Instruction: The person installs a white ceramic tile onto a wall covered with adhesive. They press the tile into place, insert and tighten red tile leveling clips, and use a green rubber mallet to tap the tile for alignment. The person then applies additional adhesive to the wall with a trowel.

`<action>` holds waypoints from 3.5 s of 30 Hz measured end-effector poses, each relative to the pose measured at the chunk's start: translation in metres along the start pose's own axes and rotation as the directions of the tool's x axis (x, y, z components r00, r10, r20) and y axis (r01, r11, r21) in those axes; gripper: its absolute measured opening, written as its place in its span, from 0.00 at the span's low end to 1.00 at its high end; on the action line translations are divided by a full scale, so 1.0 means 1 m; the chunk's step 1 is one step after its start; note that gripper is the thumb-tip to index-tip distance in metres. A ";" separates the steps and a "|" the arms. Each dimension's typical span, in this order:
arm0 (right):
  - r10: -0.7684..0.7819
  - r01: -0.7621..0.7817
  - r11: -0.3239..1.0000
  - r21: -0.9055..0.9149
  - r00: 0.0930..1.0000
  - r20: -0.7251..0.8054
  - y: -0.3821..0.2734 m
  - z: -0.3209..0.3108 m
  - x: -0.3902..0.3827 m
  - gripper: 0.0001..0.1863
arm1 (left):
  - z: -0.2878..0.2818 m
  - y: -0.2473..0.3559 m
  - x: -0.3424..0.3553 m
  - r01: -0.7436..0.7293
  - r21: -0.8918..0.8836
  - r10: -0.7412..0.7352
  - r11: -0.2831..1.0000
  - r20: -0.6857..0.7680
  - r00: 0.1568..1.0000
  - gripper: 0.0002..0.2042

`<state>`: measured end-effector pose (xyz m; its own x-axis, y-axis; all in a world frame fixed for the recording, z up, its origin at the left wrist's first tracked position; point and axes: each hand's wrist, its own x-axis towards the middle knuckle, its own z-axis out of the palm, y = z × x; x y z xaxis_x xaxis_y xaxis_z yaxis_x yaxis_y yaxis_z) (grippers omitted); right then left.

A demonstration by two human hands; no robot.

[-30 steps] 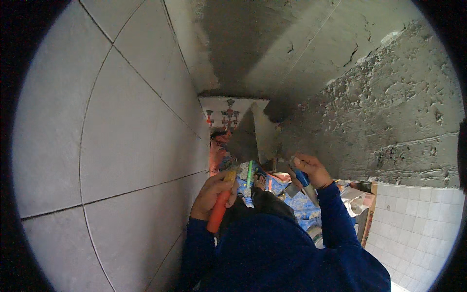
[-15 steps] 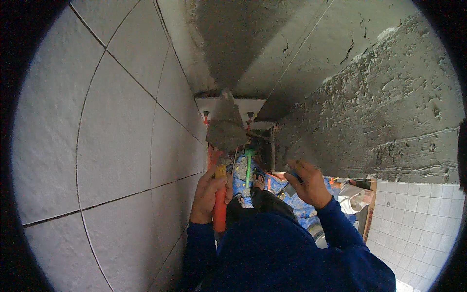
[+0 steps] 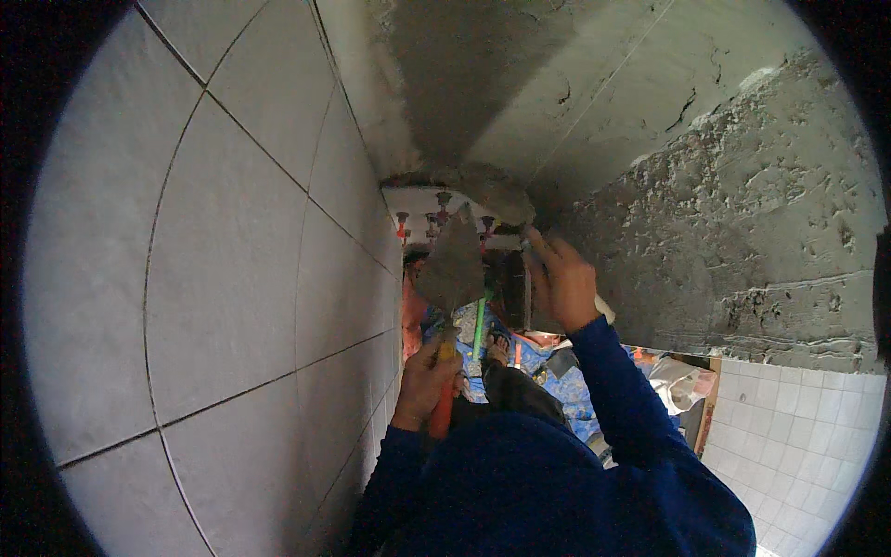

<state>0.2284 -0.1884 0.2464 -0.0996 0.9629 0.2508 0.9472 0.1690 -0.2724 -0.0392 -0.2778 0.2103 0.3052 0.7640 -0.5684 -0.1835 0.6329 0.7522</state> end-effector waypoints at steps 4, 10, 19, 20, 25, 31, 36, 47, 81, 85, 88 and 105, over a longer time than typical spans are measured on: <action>-0.018 0.017 1.000 0.016 0.998 0.067 0.006 0.030 0.034 0.23 | -0.010 -0.011 0.003 0.017 -0.049 -0.020 0.999 -0.049 0.999 0.13; -0.012 0.041 0.995 -0.088 0.953 0.302 0.014 0.063 0.079 0.17 | -0.027 -0.016 0.007 -0.030 -0.042 0.028 0.999 -0.057 0.998 0.14; -0.027 0.155 0.954 -0.255 0.895 0.446 -0.006 0.043 0.141 0.14 | -0.029 -0.023 0.008 -0.026 -0.020 0.025 0.999 -0.029 0.999 0.13; -0.052 0.181 0.949 -0.259 0.898 0.436 -0.010 0.038 0.146 0.14 | -0.028 -0.022 0.008 -0.030 -0.017 0.030 0.999 -0.026 0.999 0.12; 0.004 0.184 0.916 -0.356 0.884 0.467 -0.020 -0.002 0.140 0.11 | -0.029 -0.019 0.009 -0.059 0.075 0.064 0.995 -0.073 0.995 0.13; 0.005 0.134 0.938 -0.319 0.916 0.401 -0.014 -0.006 0.113 0.11 | -0.029 -0.015 0.009 -0.013 0.100 0.024 0.995 -0.113 0.993 0.16; 0.014 0.095 0.959 -0.267 0.925 0.381 0.000 0.035 0.120 0.13 | -0.029 -0.013 0.008 -0.013 0.076 0.020 0.997 -0.084 0.996 0.13; 0.121 0.022 0.937 -0.348 0.916 0.384 0.006 -0.015 0.106 0.15 | -0.027 -0.006 0.007 -0.019 -0.076 0.011 0.997 -0.095 0.995 0.11; 0.022 0.072 0.968 -0.242 0.930 0.366 0.039 0.065 0.088 0.14 | -0.020 -0.001 0.007 0.025 0.128 -0.013 0.991 -0.091 0.996 0.25; 0.027 0.110 0.935 -0.337 0.926 0.377 0.008 0.031 0.117 0.11 | -0.020 -0.002 0.007 -0.011 0.124 0.021 0.992 -0.080 0.997 0.25; 0.043 0.135 0.907 -0.400 0.913 0.406 -0.010 0.002 0.129 0.10 | -0.019 0.000 0.006 -0.015 0.089 0.023 0.996 -0.090 0.996 0.24; 0.136 -0.028 0.943 -0.332 0.942 0.308 0.023 0.030 0.057 0.17 | -0.022 0.009 0.007 0.026 -0.016 -0.027 1.000 -0.102 0.994 0.21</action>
<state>0.2358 -0.1238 0.2268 -0.0589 0.9945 -0.0866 0.9970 0.0629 0.0444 -0.0591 -0.2643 0.2062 0.2133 0.7553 -0.6196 -0.1903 0.6542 0.7320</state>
